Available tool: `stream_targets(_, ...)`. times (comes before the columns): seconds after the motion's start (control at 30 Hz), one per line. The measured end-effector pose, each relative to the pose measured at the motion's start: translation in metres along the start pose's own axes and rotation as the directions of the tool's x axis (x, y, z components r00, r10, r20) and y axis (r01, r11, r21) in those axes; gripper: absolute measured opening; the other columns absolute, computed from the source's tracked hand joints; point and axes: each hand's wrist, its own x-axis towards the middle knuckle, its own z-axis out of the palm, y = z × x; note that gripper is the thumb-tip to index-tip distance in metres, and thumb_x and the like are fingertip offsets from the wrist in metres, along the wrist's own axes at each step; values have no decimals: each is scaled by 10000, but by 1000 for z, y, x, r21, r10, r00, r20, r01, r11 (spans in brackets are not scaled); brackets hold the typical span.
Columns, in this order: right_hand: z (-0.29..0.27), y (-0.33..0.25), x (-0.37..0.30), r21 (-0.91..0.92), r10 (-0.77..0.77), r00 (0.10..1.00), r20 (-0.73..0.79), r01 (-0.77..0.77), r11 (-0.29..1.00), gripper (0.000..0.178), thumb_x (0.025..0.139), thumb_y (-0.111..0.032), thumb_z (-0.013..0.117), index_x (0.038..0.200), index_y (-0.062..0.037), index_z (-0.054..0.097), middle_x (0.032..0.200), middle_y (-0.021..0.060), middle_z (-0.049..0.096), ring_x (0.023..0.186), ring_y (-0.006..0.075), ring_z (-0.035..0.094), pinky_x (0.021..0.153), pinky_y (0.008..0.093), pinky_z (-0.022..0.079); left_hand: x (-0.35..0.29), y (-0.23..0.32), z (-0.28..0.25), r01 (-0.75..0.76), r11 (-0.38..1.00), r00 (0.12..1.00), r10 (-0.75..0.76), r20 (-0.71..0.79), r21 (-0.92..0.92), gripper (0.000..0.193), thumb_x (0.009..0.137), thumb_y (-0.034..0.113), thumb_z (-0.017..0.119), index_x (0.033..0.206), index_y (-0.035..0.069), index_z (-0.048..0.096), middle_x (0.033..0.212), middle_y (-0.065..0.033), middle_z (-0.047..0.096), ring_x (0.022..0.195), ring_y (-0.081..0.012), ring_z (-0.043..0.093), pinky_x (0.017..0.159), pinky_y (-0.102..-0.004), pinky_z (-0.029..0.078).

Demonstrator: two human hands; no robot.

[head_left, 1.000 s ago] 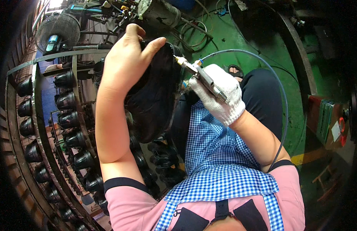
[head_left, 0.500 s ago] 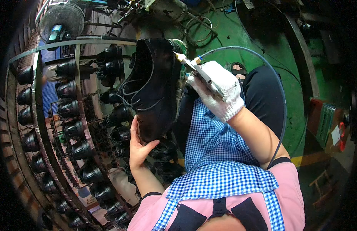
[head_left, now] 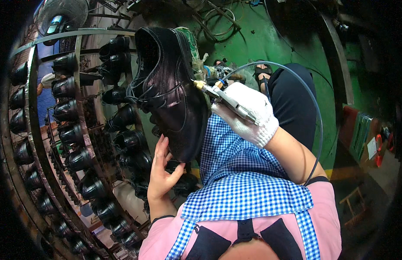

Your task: Apply adhesive or primer to the edges of leather shoes using a pneumatic spray tool.

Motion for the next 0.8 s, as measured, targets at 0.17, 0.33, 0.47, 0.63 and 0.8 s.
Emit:
stream_targets(0.17,-19,2,-19,9,34,996,85,-34,999,171,829,-229,732,806,-78,656,720,103,581,633,282,607,582,357,502,17,29,-5,-174,911,985,166,53,375,675,743,-51,747,1366,108,539,1386,-241,497,1153,-355,607,858,-379,558)
stream_targets(0.33,-42,2,-38,20,89,976,199,-95,995,181,827,-235,736,809,-74,655,730,94,597,634,267,619,582,345,505,40,63,-2,-419,600,896,394,203,682,656,583,77,856,1201,178,663,1130,-108,601,1042,-298,615,842,-398,546)
stream_targets(0.47,-66,-4,-46,15,110,961,253,-118,993,163,800,-228,755,802,-90,667,732,76,609,631,253,623,584,337,512,72,92,4,-688,240,681,537,497,684,480,673,231,792,1139,202,679,1288,-31,600,1218,-270,552,1084,-462,399)
stream_targets(0.63,-86,-8,-62,-48,78,959,272,-67,997,166,751,-221,777,810,-96,687,725,58,629,647,251,631,596,336,520,101,125,21,-782,193,611,424,668,593,523,714,240,756,1225,206,648,1410,-34,548,1329,-267,493,1131,-467,348)
stream_targets(0.8,-102,-9,-71,11,42,988,150,-45,999,165,812,-263,746,908,-130,724,780,46,658,660,225,641,575,323,524,123,141,37,-781,287,624,387,678,555,669,649,287,800,1281,169,615,1354,-87,566,1315,-308,500,1087,-483,402)
